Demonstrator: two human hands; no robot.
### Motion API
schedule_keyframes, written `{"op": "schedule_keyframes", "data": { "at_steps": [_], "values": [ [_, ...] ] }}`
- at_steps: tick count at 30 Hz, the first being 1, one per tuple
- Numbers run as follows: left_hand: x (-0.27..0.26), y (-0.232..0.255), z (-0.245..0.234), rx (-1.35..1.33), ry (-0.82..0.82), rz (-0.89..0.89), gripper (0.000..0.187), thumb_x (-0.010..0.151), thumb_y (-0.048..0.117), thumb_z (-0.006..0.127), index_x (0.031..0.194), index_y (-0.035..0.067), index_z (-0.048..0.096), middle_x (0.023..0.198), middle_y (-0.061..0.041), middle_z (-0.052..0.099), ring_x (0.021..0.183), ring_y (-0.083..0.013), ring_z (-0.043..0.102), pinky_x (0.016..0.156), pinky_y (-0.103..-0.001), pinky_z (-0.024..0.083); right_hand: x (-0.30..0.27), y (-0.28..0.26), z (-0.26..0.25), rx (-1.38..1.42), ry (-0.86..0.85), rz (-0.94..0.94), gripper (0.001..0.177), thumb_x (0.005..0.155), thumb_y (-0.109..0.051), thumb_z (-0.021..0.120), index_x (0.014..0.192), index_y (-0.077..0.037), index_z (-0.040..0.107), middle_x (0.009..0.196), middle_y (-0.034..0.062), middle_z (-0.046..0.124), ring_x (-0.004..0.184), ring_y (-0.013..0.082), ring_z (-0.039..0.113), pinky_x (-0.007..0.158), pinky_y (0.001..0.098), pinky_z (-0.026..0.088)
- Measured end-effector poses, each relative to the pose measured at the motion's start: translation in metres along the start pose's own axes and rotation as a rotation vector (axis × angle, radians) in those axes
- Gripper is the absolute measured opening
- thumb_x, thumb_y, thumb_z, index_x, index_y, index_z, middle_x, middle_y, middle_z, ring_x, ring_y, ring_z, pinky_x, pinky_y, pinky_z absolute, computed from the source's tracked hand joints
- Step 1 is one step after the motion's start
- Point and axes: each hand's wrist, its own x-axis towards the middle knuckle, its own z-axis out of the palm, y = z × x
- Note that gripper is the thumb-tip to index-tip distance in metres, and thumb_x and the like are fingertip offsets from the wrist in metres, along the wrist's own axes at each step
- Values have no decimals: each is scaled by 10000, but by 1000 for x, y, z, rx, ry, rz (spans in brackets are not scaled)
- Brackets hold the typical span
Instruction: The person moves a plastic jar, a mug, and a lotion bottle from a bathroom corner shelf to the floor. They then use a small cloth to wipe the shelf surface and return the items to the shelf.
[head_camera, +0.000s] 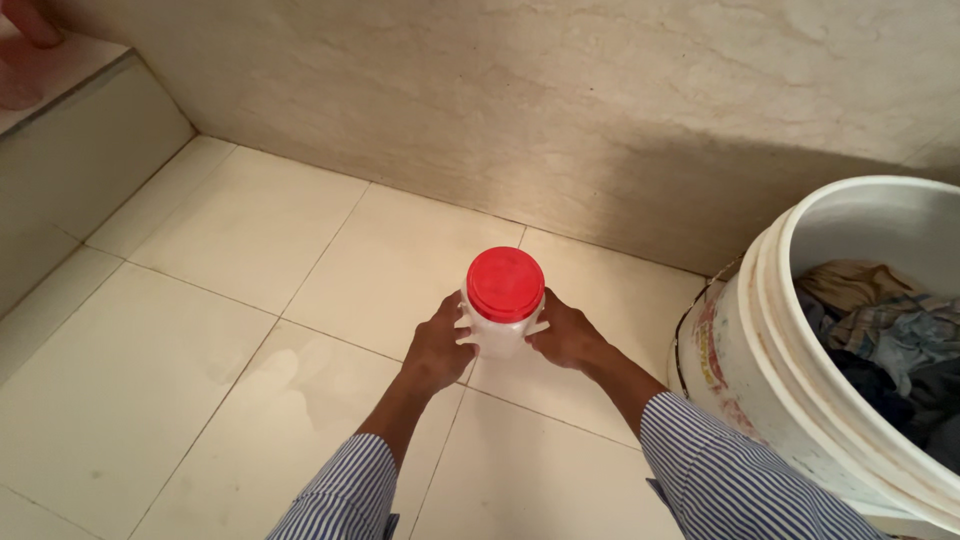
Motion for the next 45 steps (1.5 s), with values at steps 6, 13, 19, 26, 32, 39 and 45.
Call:
{"op": "schedule_keyframes", "data": {
  "at_steps": [6, 13, 19, 26, 32, 39, 45],
  "values": [
    [0, 2, 0, 17, -6, -56, 882, 848, -37, 673, 1583, 154, 222, 1580, -105, 445, 1359, -249, 569, 1003, -361, 587, 2, 0, 1, -9, -1, 32, 789, 893, -124, 664, 1577, -181, 275, 1427, 108, 594, 1200, 276, 668, 1012, 419, 557],
    [4, -1, 1, 21, -13, -30, 915, 851, -52, 672, 1603, 160, 195, 1580, -121, 442, 1356, -255, 577, 1022, -352, 574, 3, -1, 2, 7, -3, 42, 783, 890, -83, 661, 1569, -195, 287, 1416, 103, 607, 1161, 263, 696, 983, 408, 563],
    [10, -7, 3, 4, -11, -25, 975, 837, -60, 684, 1617, 155, 140, 1586, -148, 421, 1365, -274, 568, 1007, -347, 593, 11, 5, 7, 12, 15, 22, 785, 878, -68, 680, 1557, -184, 304, 1403, 106, 618, 1125, 259, 718, 977, 392, 574],
    [14, -14, -4, 67, 13, -43, 977, 840, -50, 665, 1618, 136, 104, 1577, -154, 433, 1379, -268, 551, 1041, -340, 554, 23, 16, 4, -108, 103, 5, 813, 880, -4, 589, 1595, -144, 228, 1479, 149, 534, 1375, 327, 517, 1129, 410, 458],
    [7, 0, -33, 137, 242, 81, 790, 781, -143, 506, 1524, 64, 336, 1474, -193, 545, 1341, -280, 584, 1052, -370, 527, 13, 3, -22, -225, 314, -36, 746, 872, 16, 543, 1562, -84, 278, 1559, 174, 397, 1420, 362, 425, 1141, 436, 421],
    [-17, 77, -71, 145, 564, 282, 642, 818, -125, 509, 1443, 15, 466, 1398, -222, 601, 1245, -308, 645, 1008, -407, 527, -31, -31, -69, -44, 622, -238, 453, 1003, -153, 484, 1439, -32, 462, 1421, 195, 538, 1301, 365, 545, 1061, 470, 456],
    [-39, 152, -75, 157, 579, 454, 564, 861, -59, 576, 1416, 8, 500, 1380, -203, 619, 1224, -303, 659, 980, -401, 549, -70, -61, -115, -97, 812, -476, 347, 1004, -263, 514, 1255, -35, 590, 1201, 170, 660, 1149, 352, 616, 984, 477, 481]
  ]
}}
